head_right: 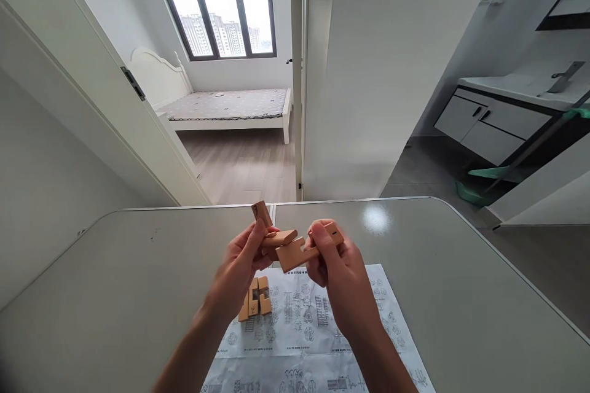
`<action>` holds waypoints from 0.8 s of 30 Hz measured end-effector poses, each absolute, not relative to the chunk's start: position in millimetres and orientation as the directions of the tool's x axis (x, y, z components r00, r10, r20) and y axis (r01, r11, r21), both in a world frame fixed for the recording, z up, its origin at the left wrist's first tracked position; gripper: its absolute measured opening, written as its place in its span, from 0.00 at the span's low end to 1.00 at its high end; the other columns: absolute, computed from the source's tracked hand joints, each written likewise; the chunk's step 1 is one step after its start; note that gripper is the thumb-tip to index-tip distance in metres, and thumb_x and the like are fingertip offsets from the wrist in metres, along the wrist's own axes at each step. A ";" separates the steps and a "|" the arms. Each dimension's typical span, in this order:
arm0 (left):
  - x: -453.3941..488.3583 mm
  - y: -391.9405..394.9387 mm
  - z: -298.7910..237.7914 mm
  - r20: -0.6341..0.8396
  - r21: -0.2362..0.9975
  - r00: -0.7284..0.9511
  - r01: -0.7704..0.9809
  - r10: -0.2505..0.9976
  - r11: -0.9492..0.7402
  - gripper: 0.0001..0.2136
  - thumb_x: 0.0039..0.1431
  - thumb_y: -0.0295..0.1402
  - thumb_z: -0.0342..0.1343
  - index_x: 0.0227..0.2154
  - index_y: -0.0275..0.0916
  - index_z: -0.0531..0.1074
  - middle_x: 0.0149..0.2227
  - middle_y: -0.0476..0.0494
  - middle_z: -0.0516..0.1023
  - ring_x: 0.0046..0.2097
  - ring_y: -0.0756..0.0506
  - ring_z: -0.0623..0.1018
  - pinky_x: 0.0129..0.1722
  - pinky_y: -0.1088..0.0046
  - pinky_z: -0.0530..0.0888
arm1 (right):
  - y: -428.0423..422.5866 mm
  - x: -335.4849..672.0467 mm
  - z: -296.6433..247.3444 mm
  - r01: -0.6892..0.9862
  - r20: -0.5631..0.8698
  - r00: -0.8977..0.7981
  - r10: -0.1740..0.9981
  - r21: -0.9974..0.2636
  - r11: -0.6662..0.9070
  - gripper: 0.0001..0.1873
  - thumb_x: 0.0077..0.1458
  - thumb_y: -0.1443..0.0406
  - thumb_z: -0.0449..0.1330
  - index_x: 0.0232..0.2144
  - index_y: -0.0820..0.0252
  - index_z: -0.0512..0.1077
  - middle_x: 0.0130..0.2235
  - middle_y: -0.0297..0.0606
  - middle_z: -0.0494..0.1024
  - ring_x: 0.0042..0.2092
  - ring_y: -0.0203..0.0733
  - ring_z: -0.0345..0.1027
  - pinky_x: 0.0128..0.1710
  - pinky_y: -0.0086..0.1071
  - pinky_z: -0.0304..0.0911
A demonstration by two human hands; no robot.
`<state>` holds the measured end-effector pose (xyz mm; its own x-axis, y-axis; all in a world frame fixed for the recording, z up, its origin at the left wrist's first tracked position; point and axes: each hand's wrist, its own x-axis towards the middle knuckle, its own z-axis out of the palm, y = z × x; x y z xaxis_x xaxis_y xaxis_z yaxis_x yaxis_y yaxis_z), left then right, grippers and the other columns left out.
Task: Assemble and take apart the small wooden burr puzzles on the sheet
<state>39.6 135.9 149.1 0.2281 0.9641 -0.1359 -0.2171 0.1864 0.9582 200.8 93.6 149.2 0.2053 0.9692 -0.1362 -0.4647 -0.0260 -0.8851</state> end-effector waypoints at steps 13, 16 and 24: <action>35.8 137.0 146.6 -0.112 0.960 0.247 -0.223 0.963 0.169 0.23 0.59 0.56 0.63 0.33 0.37 0.78 0.25 0.52 0.63 0.27 0.52 0.56 0.25 0.75 0.55 | 90.0 200.2 155.5 -0.480 -0.057 0.168 0.984 -0.877 0.031 0.20 0.57 0.47 0.71 0.42 0.54 0.76 0.31 0.32 0.75 0.24 0.30 0.57 0.23 0.25 0.58; 35.3 136.3 147.1 -0.097 0.964 0.253 -0.215 0.962 0.154 0.23 0.61 0.56 0.61 0.34 0.37 0.78 0.26 0.51 0.64 0.27 0.52 0.57 0.25 0.75 0.56 | 89.1 198.6 154.1 -0.449 -0.059 0.189 0.980 -0.893 0.033 0.19 0.59 0.47 0.70 0.41 0.53 0.76 0.27 0.29 0.72 0.23 0.30 0.55 0.25 0.25 0.59; 36.0 135.4 147.9 -0.070 0.971 0.215 -0.211 0.974 0.116 0.22 0.64 0.55 0.59 0.36 0.37 0.78 0.25 0.53 0.63 0.26 0.53 0.57 0.26 0.75 0.56 | 89.8 196.7 156.4 -0.429 -0.042 0.154 0.987 -0.903 0.029 0.19 0.60 0.48 0.69 0.40 0.55 0.78 0.33 0.33 0.76 0.24 0.31 0.56 0.24 0.29 0.58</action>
<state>36.0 135.4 147.9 0.2152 0.9741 -0.0695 -0.2111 0.1159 0.9706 196.7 89.8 156.4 0.1535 0.9873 -0.0416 -0.4287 0.0287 -0.9030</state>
